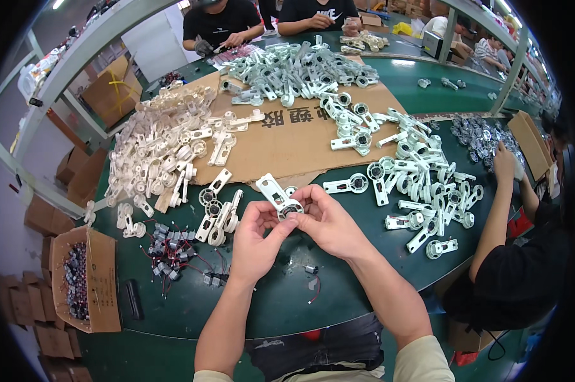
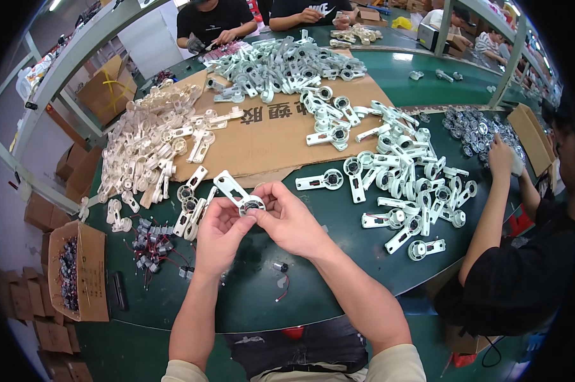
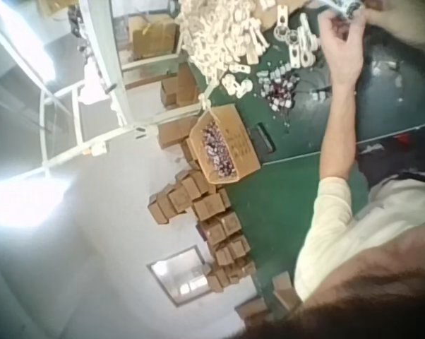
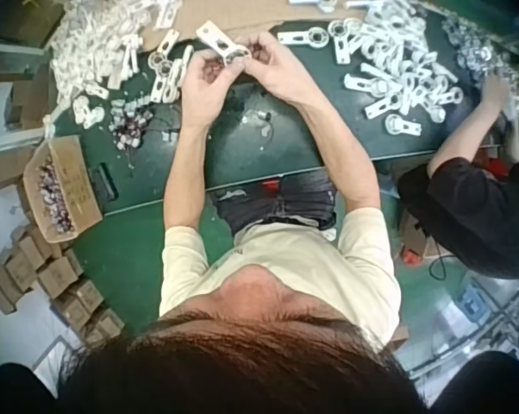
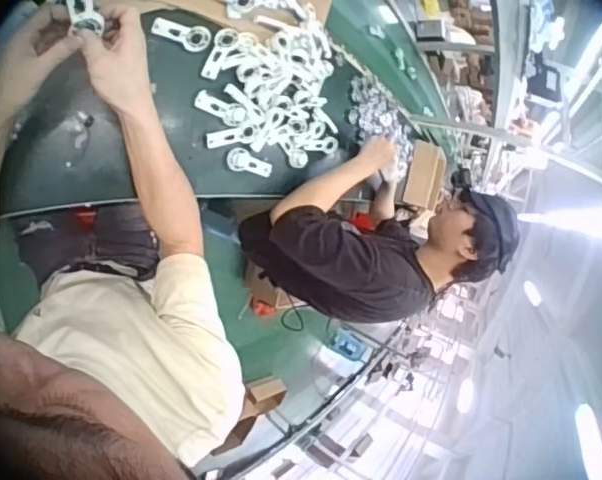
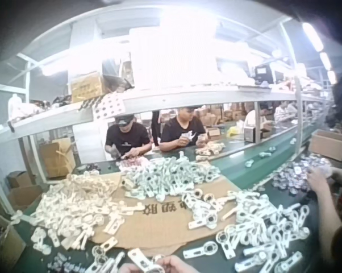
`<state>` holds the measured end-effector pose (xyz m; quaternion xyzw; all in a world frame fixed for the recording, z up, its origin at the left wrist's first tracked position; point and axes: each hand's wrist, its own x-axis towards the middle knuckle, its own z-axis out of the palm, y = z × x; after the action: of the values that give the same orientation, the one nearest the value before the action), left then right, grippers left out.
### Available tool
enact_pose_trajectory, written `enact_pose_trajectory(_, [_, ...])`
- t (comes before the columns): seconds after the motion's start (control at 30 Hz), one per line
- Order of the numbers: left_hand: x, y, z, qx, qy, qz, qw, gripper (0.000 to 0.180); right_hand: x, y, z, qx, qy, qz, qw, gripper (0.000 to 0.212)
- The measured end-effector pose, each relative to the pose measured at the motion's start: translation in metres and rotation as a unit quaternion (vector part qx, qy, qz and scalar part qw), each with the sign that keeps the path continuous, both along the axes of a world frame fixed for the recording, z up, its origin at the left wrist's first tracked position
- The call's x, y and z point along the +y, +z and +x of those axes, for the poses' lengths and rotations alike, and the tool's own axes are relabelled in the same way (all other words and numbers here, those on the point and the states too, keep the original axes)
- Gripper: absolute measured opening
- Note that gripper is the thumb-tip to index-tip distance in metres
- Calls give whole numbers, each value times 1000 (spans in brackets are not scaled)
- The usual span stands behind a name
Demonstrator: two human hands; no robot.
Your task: Manually assemble small electric motors into plastic housings at a factory workstation.
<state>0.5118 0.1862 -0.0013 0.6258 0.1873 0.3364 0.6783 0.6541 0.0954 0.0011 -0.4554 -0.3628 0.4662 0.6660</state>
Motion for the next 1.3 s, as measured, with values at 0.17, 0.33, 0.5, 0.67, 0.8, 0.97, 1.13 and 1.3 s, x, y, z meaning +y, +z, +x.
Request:
enact_pose_trajectory(0.17, [-1,-3,4,-11,-17,2,1000,24,1,-7,0,-50,-21,-15,998,24])
enact_pose_trajectory(0.33, [-2,-4,4,49,16,53,997,37,1,-4,34,-176,-142,-82,971,27])
enact_pose_trajectory(0.5, [2,9,-8,186,-42,197,962,17,-17,9,58,-526,-469,-103,702,26])
enact_pose_trajectory(0.67, [14,-12,11,175,146,353,908,15,-6,-9,14,-562,-226,-83,792,18])
enact_pose_trajectory(0.8, [16,-24,34,219,109,378,893,23,0,-23,3,-643,-153,-147,736,17])
enact_pose_trajectory(0.97, [9,-10,31,347,77,369,859,35,-2,-3,29,-308,-94,-156,934,16])
enact_pose_trajectory(1.13, [-2,-6,25,416,119,410,803,37,2,-16,28,-275,-138,-120,944,20])
enact_pose_trajectory(1.3, [-4,-10,19,406,151,426,794,37,3,-4,15,-280,-171,-119,937,16])
